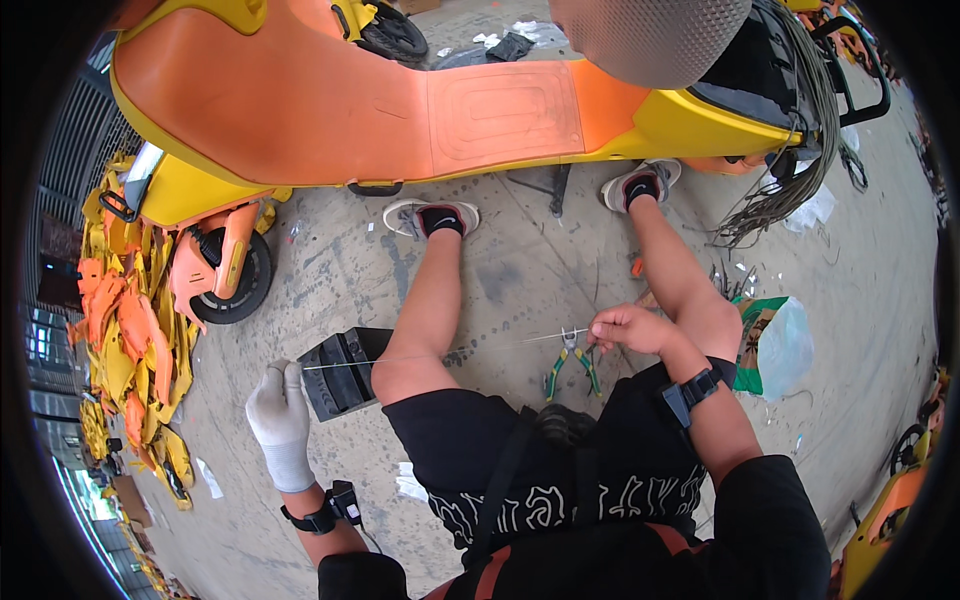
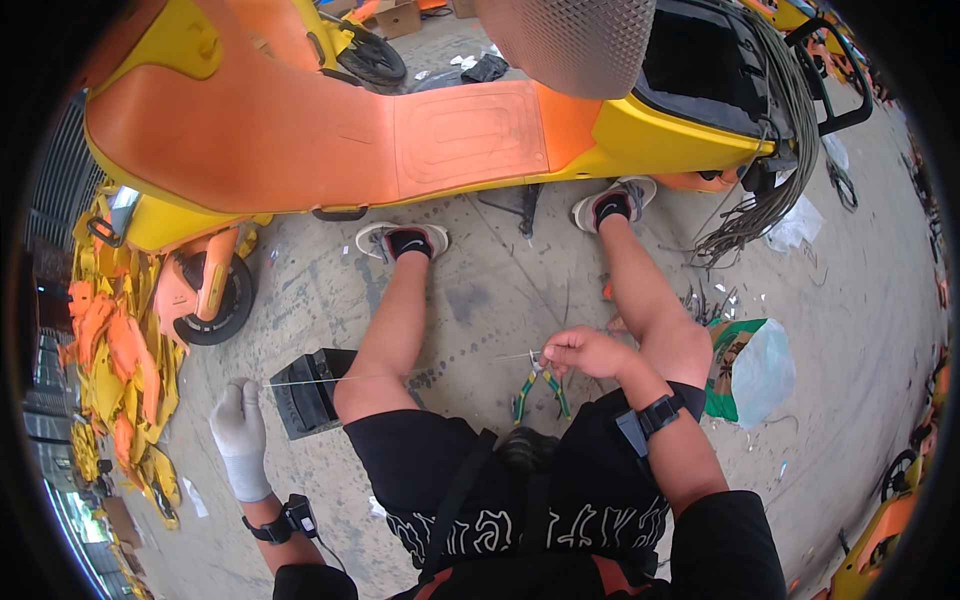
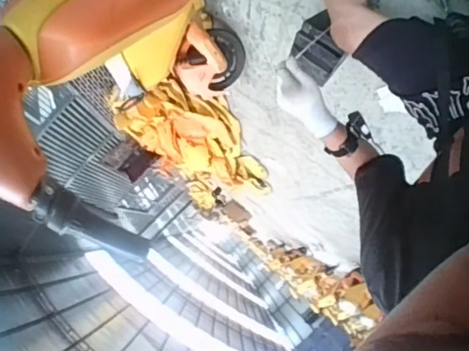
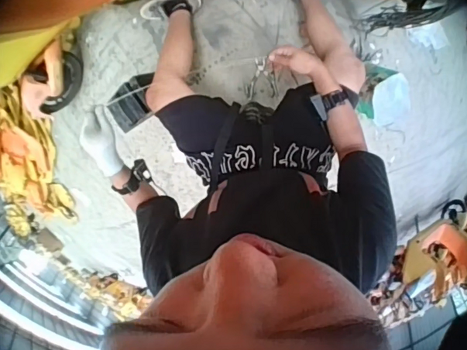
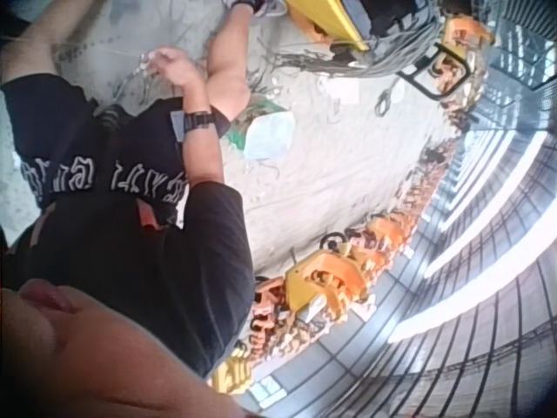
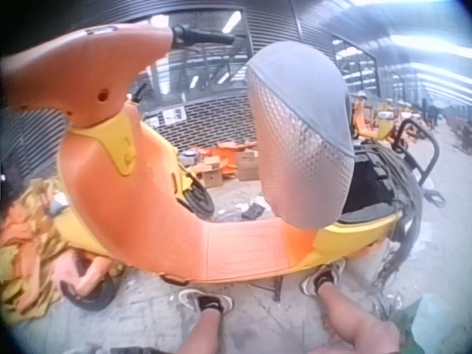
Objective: The person sits on the floor next to a scooter and uses pliers to strip insulation from a wire, twists the wire ends together by hand, and holds the tool and wire.
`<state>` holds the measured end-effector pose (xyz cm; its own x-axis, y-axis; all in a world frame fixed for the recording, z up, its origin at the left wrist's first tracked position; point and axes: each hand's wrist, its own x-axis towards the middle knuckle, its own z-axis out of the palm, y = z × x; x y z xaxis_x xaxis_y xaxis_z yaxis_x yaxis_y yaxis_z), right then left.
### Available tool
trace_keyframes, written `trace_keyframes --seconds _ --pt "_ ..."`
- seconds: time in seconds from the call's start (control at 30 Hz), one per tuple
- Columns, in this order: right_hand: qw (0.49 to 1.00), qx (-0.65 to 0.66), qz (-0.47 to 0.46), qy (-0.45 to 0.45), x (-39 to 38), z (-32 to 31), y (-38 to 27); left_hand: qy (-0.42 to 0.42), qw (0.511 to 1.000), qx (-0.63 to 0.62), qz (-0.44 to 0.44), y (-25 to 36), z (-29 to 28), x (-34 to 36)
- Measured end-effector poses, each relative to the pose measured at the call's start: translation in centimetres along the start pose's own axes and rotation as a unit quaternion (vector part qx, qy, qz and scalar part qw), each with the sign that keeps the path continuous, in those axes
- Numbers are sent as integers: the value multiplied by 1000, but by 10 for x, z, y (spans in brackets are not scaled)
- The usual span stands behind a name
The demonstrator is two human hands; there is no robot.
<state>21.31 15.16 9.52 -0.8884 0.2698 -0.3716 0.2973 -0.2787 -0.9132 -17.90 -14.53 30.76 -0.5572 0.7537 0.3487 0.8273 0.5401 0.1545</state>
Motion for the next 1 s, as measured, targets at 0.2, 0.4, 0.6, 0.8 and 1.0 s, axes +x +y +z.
trace_keyframes --seconds 0.2,0.4,0.6,0.8,1.0 --pt "950 216 -193 -116 -16 -1 -23 -86 988 -65 -107 -10 15 -11" --pt "825 369 -334 -268 -35 25 -72 -165 976 -110 -91 -3 54 -28" --pt "806 462 -341 -142 -48 25 -86 -170 973 -147 -59 6 57 -34" --pt "795 525 -293 -76 -52 19 -82 -175 971 -148 -61 11 47 -38" --pt "886 421 -194 2 -64 18 -77 -170 976 -98 -92 -6 37 -44"
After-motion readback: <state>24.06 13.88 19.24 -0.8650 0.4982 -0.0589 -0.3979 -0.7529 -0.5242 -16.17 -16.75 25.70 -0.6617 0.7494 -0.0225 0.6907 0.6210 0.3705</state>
